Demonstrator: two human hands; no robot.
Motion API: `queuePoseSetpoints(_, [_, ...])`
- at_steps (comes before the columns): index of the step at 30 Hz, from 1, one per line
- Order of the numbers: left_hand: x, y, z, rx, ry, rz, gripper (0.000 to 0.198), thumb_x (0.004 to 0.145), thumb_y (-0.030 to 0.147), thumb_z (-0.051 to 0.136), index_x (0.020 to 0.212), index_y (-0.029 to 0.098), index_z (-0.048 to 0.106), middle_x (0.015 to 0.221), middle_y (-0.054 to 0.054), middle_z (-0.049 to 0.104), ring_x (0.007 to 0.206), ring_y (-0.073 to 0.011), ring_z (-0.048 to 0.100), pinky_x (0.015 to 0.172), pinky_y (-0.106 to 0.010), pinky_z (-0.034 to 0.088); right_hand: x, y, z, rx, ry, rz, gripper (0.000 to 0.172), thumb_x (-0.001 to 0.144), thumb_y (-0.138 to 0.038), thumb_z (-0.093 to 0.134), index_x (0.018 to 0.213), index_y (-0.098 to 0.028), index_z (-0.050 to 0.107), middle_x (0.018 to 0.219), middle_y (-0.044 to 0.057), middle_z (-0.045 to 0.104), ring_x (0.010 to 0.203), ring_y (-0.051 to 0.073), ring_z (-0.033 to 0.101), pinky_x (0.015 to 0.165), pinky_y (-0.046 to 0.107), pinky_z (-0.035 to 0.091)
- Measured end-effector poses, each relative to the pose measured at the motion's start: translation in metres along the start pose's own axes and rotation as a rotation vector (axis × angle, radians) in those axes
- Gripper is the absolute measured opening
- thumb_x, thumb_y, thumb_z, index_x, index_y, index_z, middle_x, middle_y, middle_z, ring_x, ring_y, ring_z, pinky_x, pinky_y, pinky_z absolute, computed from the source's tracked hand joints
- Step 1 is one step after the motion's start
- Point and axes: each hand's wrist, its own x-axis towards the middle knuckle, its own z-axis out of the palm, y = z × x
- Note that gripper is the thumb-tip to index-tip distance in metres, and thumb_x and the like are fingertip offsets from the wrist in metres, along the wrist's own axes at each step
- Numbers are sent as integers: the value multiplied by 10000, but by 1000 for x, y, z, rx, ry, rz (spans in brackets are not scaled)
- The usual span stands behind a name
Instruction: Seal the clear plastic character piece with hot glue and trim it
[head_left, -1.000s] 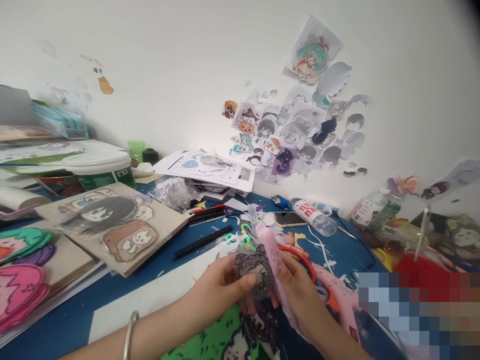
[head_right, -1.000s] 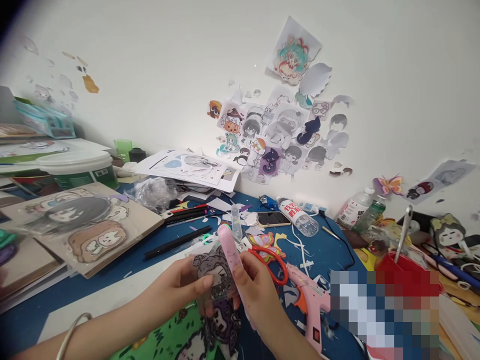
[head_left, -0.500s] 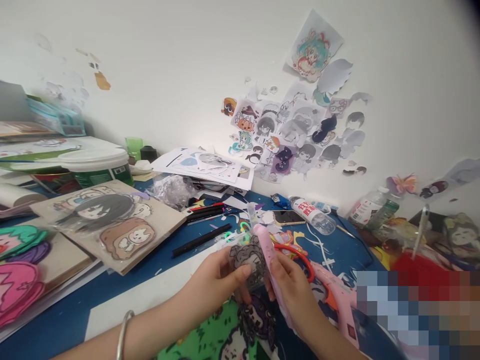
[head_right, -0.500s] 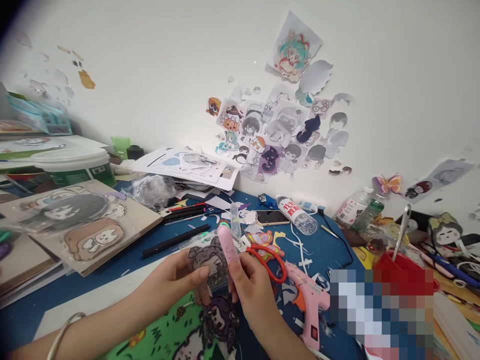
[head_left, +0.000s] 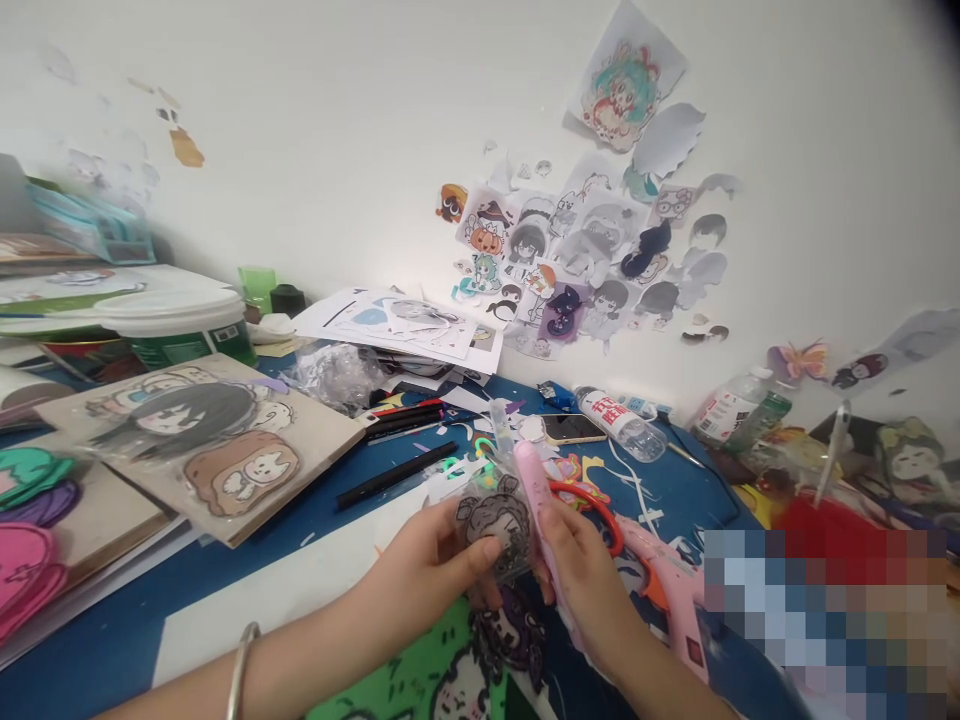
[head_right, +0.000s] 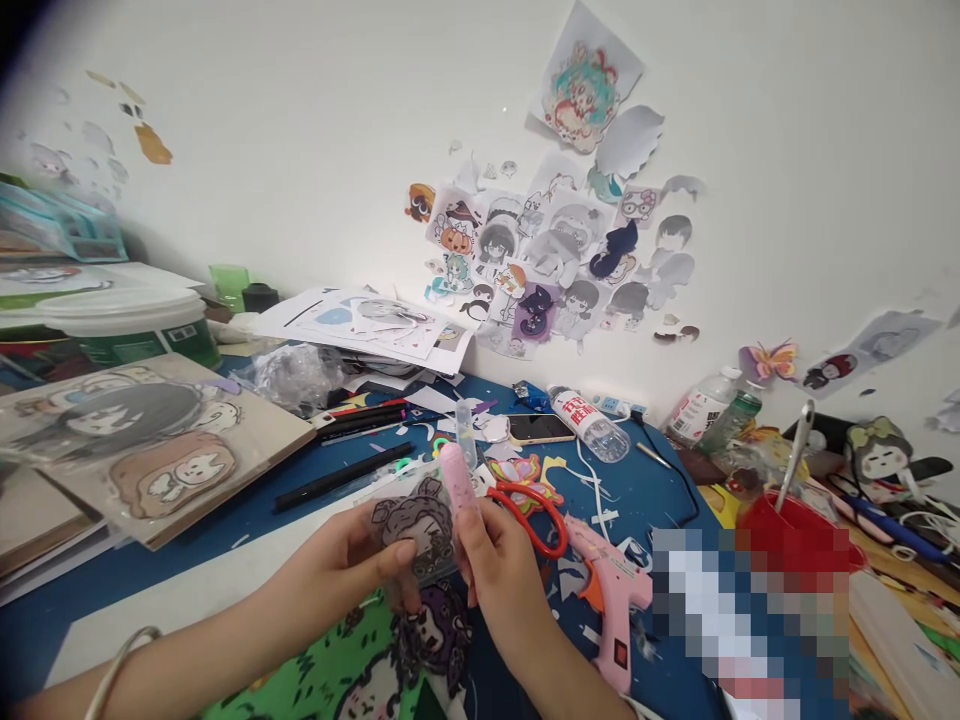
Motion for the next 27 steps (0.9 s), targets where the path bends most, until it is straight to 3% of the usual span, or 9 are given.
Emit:
queuePoseSetpoints(5, [-1,-1,0,-5,-2,-19,478,685,558,623,898,153,484,607,-17,637,544,-185,625,555,-310,499,1,-6,0,50,-56,-10,491,787,-650,459,613,-192,436,477,-65,372,394,67,321,363,188,262])
queuePoseSetpoints(10, [-2,0,1,-47,-15,-15,458,674,542,647,878,160,498,710,-34,654,554,-178,621,566,-315,494,2,-7,-2,97,-79,-11,465,802,-614,481,617,-192,424,485,-71,357,404,64,293,371,192,244])
queuePoseSetpoints(14, [-3,1,-3,-65,12,44,391,690,465,670,910,158,568,817,-32,652,716,-182,606,691,-312,488,1,-4,-4,58,-101,-47,422,832,-565,486,643,-191,435,490,-76,335,413,65,288,391,202,228])
queuePoseSetpoints(18, [-2,3,-9,53,103,56,275,715,408,655,801,151,612,807,-30,634,752,-189,563,684,-298,462,0,-6,-5,-24,-151,-86,415,813,-581,497,686,-187,482,505,-72,327,417,70,283,394,216,198])
queuePoseSetpoints(22, [-1,6,-13,81,92,46,259,720,390,651,754,136,624,738,-15,599,708,-165,531,653,-273,434,-2,-12,-3,-7,-219,-63,422,815,-600,465,695,-197,493,488,-74,316,405,79,266,389,222,195])
queuePoseSetpoints(27, [-3,6,-9,155,141,28,274,732,411,620,728,137,618,656,13,550,629,-141,492,584,-252,398,-5,-20,-3,-223,-76,-169,390,820,-548,489,676,-186,498,567,-41,371,524,110,335,476,233,259])
